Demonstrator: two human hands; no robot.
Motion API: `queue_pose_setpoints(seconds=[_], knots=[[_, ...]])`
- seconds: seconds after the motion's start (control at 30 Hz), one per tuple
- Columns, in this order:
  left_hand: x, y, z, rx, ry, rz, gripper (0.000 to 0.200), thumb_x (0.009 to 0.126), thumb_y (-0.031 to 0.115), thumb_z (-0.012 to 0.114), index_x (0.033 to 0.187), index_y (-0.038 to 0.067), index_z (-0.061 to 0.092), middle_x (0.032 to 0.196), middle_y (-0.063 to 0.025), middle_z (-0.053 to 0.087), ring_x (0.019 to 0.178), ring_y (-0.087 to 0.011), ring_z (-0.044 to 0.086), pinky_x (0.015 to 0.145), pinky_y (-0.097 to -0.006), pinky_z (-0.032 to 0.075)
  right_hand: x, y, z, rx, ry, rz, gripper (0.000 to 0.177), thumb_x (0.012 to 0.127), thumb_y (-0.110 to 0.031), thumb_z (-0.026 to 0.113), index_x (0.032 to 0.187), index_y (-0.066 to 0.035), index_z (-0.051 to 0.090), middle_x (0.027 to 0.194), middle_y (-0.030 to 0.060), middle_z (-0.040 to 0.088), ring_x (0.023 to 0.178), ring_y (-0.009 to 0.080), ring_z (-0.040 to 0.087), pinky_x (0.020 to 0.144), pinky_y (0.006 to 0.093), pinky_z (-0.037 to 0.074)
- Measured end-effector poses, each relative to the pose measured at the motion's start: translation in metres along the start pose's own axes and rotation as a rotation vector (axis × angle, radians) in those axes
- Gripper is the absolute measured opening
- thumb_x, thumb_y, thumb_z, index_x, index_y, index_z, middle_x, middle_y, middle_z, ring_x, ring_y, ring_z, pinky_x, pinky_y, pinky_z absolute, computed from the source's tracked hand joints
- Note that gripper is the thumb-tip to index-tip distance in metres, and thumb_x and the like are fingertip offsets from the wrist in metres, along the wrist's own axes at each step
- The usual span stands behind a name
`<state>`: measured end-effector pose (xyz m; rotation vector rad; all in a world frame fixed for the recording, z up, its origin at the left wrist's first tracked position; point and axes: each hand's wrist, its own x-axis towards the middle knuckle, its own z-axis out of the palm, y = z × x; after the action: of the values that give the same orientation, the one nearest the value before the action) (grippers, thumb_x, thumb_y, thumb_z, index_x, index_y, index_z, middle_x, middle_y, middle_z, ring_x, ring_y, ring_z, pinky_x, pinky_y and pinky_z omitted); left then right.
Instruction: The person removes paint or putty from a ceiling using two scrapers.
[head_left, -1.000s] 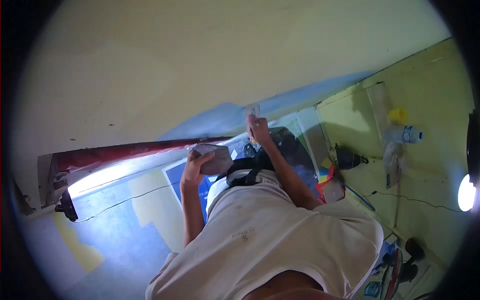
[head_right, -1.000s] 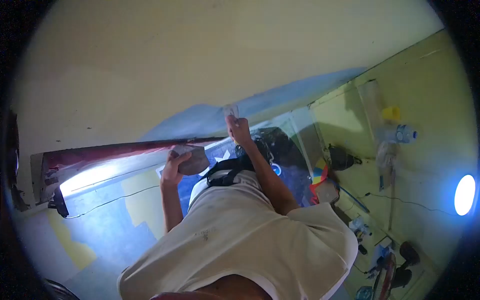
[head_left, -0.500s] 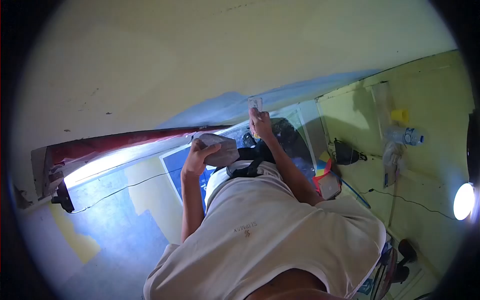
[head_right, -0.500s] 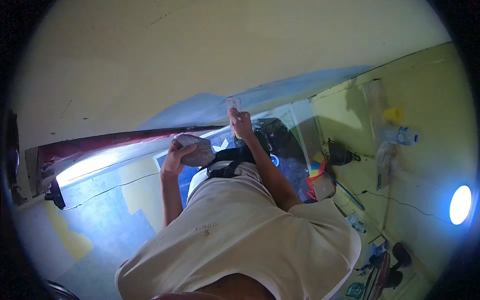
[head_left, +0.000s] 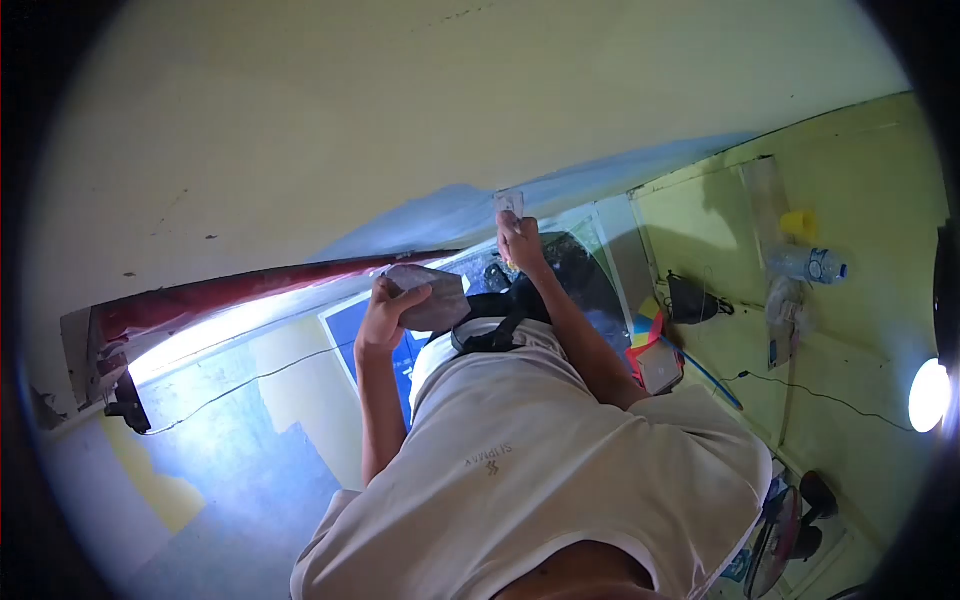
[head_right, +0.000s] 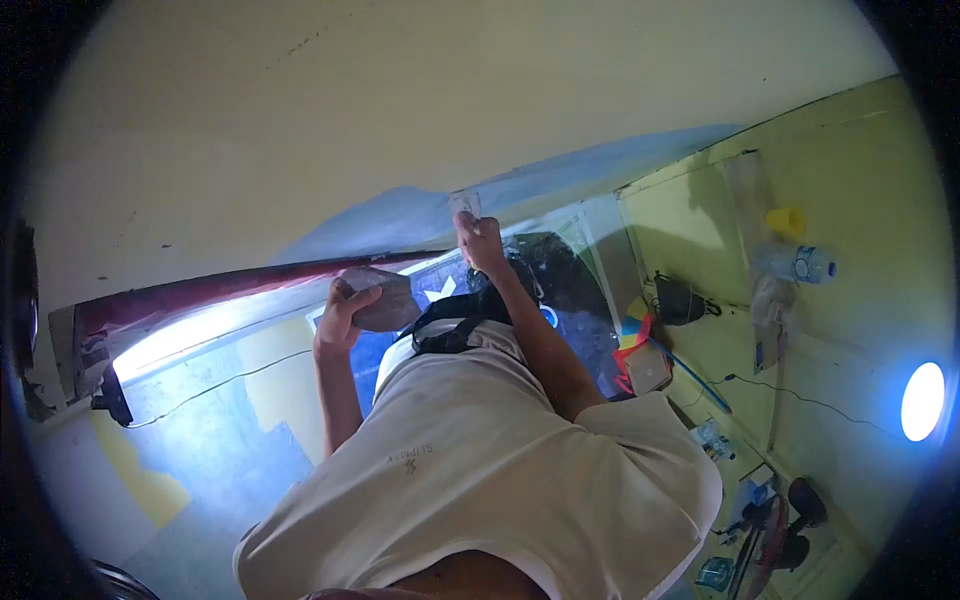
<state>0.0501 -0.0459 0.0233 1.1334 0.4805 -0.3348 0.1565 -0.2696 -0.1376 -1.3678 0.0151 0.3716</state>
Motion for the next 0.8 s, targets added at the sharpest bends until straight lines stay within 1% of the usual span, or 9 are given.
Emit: queue_pose_setpoints(seconds=[0.17,0.27,0.3,0.4,0.53,0.6,0.63,0.7,0.8], knots=[[-0.004,-0.003,-0.001,-0.012,-0.009,-0.019,0.024,0.078,0.002,0.073,0.101,-0.002,0.066,0.096,-0.0090,0.070,0.088,-0.0193,0.067,0.079,-0.0346,0.054,0.002,0.005,0.001,0.086,-0.052,-0.137,0.058,0.099,-0.035,0.052,0.049,-0.007,0.045,0.039,0.0007,0.043,0.032,0.0112,0.042,0.035,0.0276,0.034],[0.000,-0.003,-0.002,-0.011,0.003,0.016,0.024,0.078,0.001,0.073,0.100,-0.002,0.066,0.096,-0.0093,0.070,0.087,-0.0191,0.067,0.079,-0.0344,0.054,-0.001,0.006,-0.006,0.030,0.014,0.010,0.058,0.100,-0.036,0.051,0.050,-0.007,0.046,0.039,0.0001,0.042,0.032,0.0108,0.042,0.035,0.0273,0.033],[0.000,-0.002,0.001,-0.019,0.012,0.011,0.023,0.078,0.002,0.073,0.100,-0.002,0.067,0.096,-0.0093,0.070,0.087,-0.0190,0.067,0.079,-0.0343,0.054,-0.001,0.004,-0.001,0.110,-0.006,-0.060,0.059,0.100,-0.037,0.050,0.049,-0.007,0.046,0.039,-0.0001,0.042,0.032,0.0107,0.042,0.035,0.0273,0.034],[0.000,-0.001,0.000,-0.027,-0.003,-0.009,0.022,0.079,0.000,0.072,0.099,-0.002,0.067,0.096,-0.0089,0.070,0.087,-0.0183,0.068,0.079,-0.0333,0.054,0.000,-0.006,0.000,0.036,-0.014,-0.122,0.060,0.100,-0.037,0.050,0.049,-0.007,0.045,0.039,0.0004,0.042,0.032,0.0107,0.043,0.035,0.0271,0.036],[0.000,0.000,-0.002,0.010,-0.021,0.032,0.021,0.079,0.000,0.072,0.099,-0.001,0.067,0.095,-0.0079,0.070,0.087,-0.0170,0.067,0.078,-0.0321,0.053,-0.006,-0.004,0.002,0.141,-0.011,-0.060,0.061,0.100,-0.038,0.051,0.048,-0.007,0.046,0.039,0.0004,0.043,0.032,0.0103,0.043,0.035,0.0277,0.034],[0.000,-0.005,-0.008,0.053,-0.032,0.026,0.021,0.079,0.000,0.072,0.099,-0.001,0.067,0.095,-0.0075,0.070,0.086,-0.0166,0.067,0.078,-0.0321,0.053,-0.003,-0.003,0.001,0.054,-0.002,-0.114,0.062,0.100,-0.039,0.051,0.046,-0.007,0.045,0.039,0.0000,0.042,0.033,0.0101,0.042,0.035,0.0281,0.033],[-0.004,-0.001,0.001,0.060,0.045,0.056,0.022,0.079,0.002,0.073,0.099,-0.001,0.067,0.093,-0.0073,0.070,0.085,-0.0168,0.067,0.078,-0.0326,0.053,0.002,0.001,-0.003,0.022,0.004,-0.123,0.062,0.100,-0.039,0.051,0.046,-0.008,0.045,0.039,-0.0002,0.042,0.033,0.0099,0.042,0.035,0.0281,0.033],[-0.003,-0.001,-0.001,0.081,-0.004,0.057,0.022,0.078,0.003,0.074,0.098,-0.001,0.067,0.092,-0.0076,0.070,0.084,-0.0167,0.067,0.077,-0.0331,0.053,0.003,0.001,-0.002,0.045,0.017,-0.087,0.063,0.100,-0.039,0.051,0.046,-0.008,0.044,0.039,-0.0009,0.042,0.034,0.0091,0.042,0.036,0.0281,0.032],[-0.002,0.003,0.001,0.090,-0.006,0.063,0.020,0.078,0.003,0.074,0.097,-0.002,0.068,0.092,-0.0076,0.070,0.083,-0.0160,0.066,0.076,-0.0328,0.053,0.003,-0.017,0.003,-0.032,-0.009,-0.177,0.061,0.099,-0.038,0.053,0.047,-0.009,0.044,0.039,-0.0016,0.042,0.034,0.0083,0.042,0.036,0.0275,0.031]])
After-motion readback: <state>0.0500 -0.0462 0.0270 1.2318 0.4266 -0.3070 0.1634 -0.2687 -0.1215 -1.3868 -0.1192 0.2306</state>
